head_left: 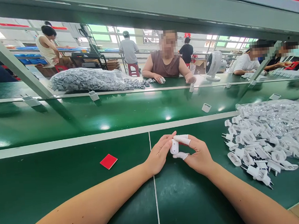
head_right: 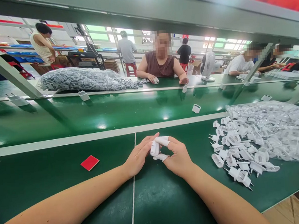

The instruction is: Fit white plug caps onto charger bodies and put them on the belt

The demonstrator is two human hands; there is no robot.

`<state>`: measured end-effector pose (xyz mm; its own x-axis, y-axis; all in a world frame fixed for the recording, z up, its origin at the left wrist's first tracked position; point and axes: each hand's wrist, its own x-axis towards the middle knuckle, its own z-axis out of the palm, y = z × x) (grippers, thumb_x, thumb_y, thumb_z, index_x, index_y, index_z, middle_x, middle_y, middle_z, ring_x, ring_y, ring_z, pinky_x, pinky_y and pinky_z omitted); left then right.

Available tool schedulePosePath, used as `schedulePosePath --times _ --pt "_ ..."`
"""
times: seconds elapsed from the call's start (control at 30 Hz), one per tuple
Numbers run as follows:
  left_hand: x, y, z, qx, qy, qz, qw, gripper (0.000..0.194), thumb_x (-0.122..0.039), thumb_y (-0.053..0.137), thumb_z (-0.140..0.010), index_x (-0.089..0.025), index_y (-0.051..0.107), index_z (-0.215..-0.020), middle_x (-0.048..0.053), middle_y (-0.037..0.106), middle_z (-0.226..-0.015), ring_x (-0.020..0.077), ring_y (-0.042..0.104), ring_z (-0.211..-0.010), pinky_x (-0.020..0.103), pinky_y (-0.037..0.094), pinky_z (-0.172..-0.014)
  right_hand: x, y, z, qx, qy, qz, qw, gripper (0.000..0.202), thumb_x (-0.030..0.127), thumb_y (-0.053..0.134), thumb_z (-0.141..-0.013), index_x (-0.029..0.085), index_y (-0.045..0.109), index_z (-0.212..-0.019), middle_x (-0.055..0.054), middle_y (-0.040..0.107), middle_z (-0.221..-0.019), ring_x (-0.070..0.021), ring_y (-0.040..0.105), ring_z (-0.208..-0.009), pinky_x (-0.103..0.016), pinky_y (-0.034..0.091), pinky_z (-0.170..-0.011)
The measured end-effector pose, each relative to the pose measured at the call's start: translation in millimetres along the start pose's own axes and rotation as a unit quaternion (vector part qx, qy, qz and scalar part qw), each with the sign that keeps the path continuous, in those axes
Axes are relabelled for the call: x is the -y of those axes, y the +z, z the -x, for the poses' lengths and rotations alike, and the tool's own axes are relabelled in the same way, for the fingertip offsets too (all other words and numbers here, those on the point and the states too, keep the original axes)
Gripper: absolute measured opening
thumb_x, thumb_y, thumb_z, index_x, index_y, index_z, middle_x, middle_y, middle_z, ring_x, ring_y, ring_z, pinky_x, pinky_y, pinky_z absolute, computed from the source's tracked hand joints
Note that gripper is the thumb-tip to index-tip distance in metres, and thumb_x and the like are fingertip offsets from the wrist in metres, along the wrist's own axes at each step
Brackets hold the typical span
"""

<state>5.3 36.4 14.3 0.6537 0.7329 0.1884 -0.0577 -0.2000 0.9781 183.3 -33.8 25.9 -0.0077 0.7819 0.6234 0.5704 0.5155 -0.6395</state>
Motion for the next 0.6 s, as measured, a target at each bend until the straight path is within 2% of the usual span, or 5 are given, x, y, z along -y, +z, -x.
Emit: schedulePosePath --times 0.17,0.27,0.33,0.47,0.6 --pt "2.4 1.3 -5.3 -0.006 -0.029 0.039 0.999 0.054 -0.051 0.044 -0.106 -0.016 0.059 -0.145 0.013 0.061 -0.131 0.0287 0.059 -0.120 0.043 0.048 -0.110 1.0 1.2 0.0 0.016 0.015 -0.016 1.000 0.049 0.012 0.078 -0.078 0.029 0.072 -0.123 -0.004 0.076 -0.107 -0.0204 0.075 -0.093 -0.036 0.065 -0.086" --pt "-1.6 -5.8 -18.2 -0.050 -0.056 0.044 0.996 0.064 -0.050 0.046 -0.106 -0.023 0.031 -0.162 0.012 0.064 -0.124 0.0241 0.065 -0.106 0.040 0.056 -0.095 -1.6 3.8 -1.1 0.000 0.074 -0.065 0.995 0.051 0.016 0.081 -0.076 0.027 0.070 -0.125 -0.005 0.075 -0.112 -0.0210 0.075 -0.099 -0.039 0.065 -0.093" --pt "-12.1 -15.5 -28.1 -0.103 -0.015 0.007 0.995 0.074 -0.046 0.050 -0.105 -0.026 0.013 -0.166 0.009 0.065 -0.115 0.0184 0.064 -0.090 0.035 0.057 -0.087 -5.8 5.5 -2.2 -0.022 0.136 -0.103 0.985 0.060 0.018 0.082 -0.073 0.027 0.066 -0.130 -0.006 0.074 -0.115 -0.0222 0.074 -0.105 -0.042 0.064 -0.097" --pt "-40.2 -32.6 -34.5 -0.150 0.121 -0.062 0.979 0.061 -0.039 0.053 -0.104 -0.028 0.032 -0.160 0.005 0.064 -0.104 0.0129 0.054 -0.070 0.029 0.054 -0.076 -14.4 7.4 -3.7 -0.027 0.192 -0.126 0.973 0.067 0.020 0.082 -0.070 0.025 0.063 -0.135 -0.007 0.074 -0.115 -0.0236 0.073 -0.108 -0.046 0.063 -0.101" --pt "-43.0 -33.1 -21.4 -0.091 0.076 -0.108 0.987 0.067 -0.032 0.049 -0.102 -0.028 0.024 -0.164 -0.001 0.059 -0.086 0.0127 0.048 -0.062 0.026 0.048 -0.063 -15.8 8.8 -3.1 -0.018 0.195 -0.121 0.973 0.060 0.022 0.081 -0.071 0.024 0.066 -0.130 -0.009 0.073 -0.120 -0.0241 0.074 -0.106 -0.045 0.064 -0.097"
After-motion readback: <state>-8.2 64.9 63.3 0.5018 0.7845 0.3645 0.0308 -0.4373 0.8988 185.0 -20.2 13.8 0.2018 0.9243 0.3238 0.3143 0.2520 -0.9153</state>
